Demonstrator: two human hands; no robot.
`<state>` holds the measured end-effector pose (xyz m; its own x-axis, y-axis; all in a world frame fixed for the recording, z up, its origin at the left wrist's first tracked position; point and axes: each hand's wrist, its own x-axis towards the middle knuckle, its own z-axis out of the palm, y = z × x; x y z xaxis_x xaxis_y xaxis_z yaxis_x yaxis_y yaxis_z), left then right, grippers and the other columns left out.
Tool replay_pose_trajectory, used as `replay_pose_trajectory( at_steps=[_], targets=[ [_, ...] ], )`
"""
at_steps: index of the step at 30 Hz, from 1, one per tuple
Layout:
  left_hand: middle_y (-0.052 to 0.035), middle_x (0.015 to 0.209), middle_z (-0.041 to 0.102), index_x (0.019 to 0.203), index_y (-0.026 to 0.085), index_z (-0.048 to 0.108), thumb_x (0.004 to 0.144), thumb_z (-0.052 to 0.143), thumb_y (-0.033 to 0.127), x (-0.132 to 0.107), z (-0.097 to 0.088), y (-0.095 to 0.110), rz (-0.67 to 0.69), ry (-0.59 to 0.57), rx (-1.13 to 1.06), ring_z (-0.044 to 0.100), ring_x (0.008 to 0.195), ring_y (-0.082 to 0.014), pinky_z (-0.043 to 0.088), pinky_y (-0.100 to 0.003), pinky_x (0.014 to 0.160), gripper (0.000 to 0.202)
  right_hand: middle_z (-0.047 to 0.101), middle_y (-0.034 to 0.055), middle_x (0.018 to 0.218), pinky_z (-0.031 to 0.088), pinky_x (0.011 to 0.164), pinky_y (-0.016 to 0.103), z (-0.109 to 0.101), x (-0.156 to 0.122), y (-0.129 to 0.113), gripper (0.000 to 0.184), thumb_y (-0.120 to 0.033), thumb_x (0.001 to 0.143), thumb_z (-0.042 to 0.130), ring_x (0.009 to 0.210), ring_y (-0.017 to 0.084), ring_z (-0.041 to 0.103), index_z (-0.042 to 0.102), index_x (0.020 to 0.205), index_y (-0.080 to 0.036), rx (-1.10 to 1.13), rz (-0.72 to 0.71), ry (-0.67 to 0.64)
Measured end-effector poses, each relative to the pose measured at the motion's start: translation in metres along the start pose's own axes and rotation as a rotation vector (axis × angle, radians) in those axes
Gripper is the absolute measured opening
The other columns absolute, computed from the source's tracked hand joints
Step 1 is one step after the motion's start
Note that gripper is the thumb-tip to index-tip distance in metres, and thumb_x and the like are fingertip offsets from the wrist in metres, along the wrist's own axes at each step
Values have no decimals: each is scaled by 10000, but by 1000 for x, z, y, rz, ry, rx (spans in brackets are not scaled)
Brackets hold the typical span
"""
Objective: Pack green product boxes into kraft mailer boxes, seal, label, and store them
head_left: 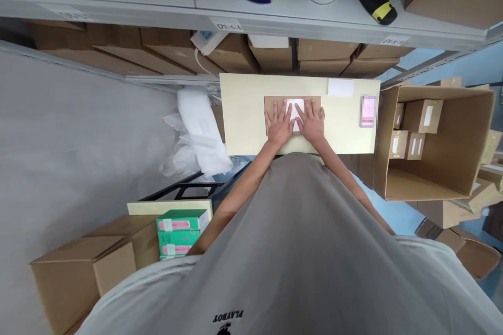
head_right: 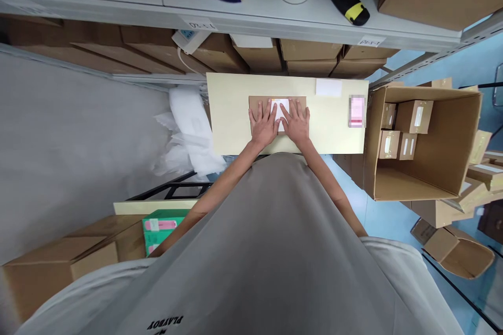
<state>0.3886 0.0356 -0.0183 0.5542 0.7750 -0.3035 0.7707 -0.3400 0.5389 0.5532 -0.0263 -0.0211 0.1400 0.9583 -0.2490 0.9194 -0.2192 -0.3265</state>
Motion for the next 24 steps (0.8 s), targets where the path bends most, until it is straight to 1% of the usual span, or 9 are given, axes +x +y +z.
replay_pose_trajectory(
  at_steps=[3,5,9,12,15,18,19,21,24],
  targets=[
    [-66,1982,214,1888,260,348,1205,232,619,-1,-1,0,4,7,-7,53,1870,-389,-71,-748,1475,781,234,88,1983,175,1471,732,-1,0,1,667,-503,1253,293,1852,387,197,407,1869,-273,-4,-3,-4],
    [-64,1981,222,1886,265,354,1203,241,619,-1,-2,0,4,8,-12,54,1870,-388,-61,-746,1478,778,242,85,1982,184,1470,726,-1,0,1,673,-512,1252,288,1854,382,188,404,1870,-272,7,-2,-4],
    [-69,1982,216,1887,253,350,1203,214,616,-2,-3,0,7,3,2,57,1869,-390,-51,-749,1478,786,243,91,1982,161,1461,755,0,1,0,685,-524,1247,269,1854,387,175,396,1873,-276,25,4,0],
    [-72,1983,208,1887,244,347,1205,196,623,-1,-2,-1,9,5,10,54,1870,-389,-73,-745,1473,795,247,102,1983,138,1449,788,-2,2,-2,688,-518,1239,263,1843,412,196,417,1865,-275,4,12,-18],
    [-70,1984,209,1887,246,348,1207,214,618,-1,-1,-2,13,5,0,54,1870,-389,-101,-735,1469,787,305,118,1965,101,1450,797,-11,7,0,689,-537,1225,312,1812,440,244,476,1836,-264,-36,-11,-35],
    [-78,1986,200,1891,233,337,1211,222,599,0,0,-3,18,7,-9,54,1869,-393,-118,-732,1462,781,407,140,1905,67,1459,787,-27,16,8,695,-592,1208,379,1738,457,339,551,1789,-253,-59,-74,-46],
    [-81,1986,201,1890,228,337,1212,224,598,0,1,-3,18,9,-14,53,1869,-394,-120,-730,1461,781,438,149,1878,77,1461,779,-33,19,11,699,-613,1202,401,1705,458,371,571,1772,-246,-62,-98,-52],
    [-91,1984,212,1887,225,348,1212,234,608,0,1,-2,15,15,-31,53,1869,-395,-120,-725,1459,784,482,171,1828,133,1458,755,-43,26,17,710,-646,1190,446,1646,457,417,601,1744,-229,-68,-145,-70],
    [-105,1977,241,1878,232,376,1209,265,622,0,2,-2,10,28,-63,59,1869,-395,-108,-720,1462,782,507,197,1785,215,1428,734,-50,31,23,721,-667,1176,488,1591,465,438,619,1721,-213,-74,-194,-95]
  ],
)
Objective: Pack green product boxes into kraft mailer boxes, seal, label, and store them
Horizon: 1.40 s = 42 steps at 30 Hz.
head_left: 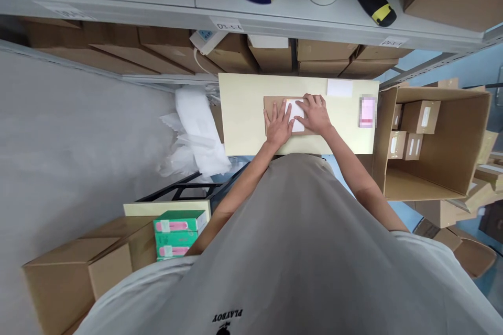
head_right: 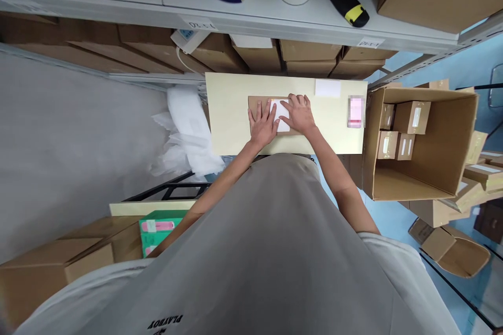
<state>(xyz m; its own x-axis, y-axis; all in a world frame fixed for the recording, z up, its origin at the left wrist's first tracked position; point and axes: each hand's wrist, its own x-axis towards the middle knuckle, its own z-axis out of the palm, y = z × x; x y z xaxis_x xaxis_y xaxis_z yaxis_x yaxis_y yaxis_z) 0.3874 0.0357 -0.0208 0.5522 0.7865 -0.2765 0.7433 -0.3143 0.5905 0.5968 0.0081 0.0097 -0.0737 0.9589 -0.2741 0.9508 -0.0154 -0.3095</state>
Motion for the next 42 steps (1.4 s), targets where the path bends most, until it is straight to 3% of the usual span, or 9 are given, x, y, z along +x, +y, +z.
replay_pose_trajectory(
  at_steps=[35,42],
  targets=[
    [-103,1985,207,1892,219,326,1213,238,585,2,4,-3,17,-12,29,29,1871,-390,-105,-749,1455,776,492,191,1814,221,1419,715,13,-3,3,696,-643,1190,445,1632,451,428,599,1729,-231,9,3,53],
    [-88,1983,214,1884,199,345,1205,269,503,-2,1,6,1,-33,21,27,1872,-376,-150,-709,1463,747,295,180,1959,148,1467,730,33,-20,-34,708,-459,1232,278,1822,410,237,366,1875,-176,9,173,43]
  ],
)
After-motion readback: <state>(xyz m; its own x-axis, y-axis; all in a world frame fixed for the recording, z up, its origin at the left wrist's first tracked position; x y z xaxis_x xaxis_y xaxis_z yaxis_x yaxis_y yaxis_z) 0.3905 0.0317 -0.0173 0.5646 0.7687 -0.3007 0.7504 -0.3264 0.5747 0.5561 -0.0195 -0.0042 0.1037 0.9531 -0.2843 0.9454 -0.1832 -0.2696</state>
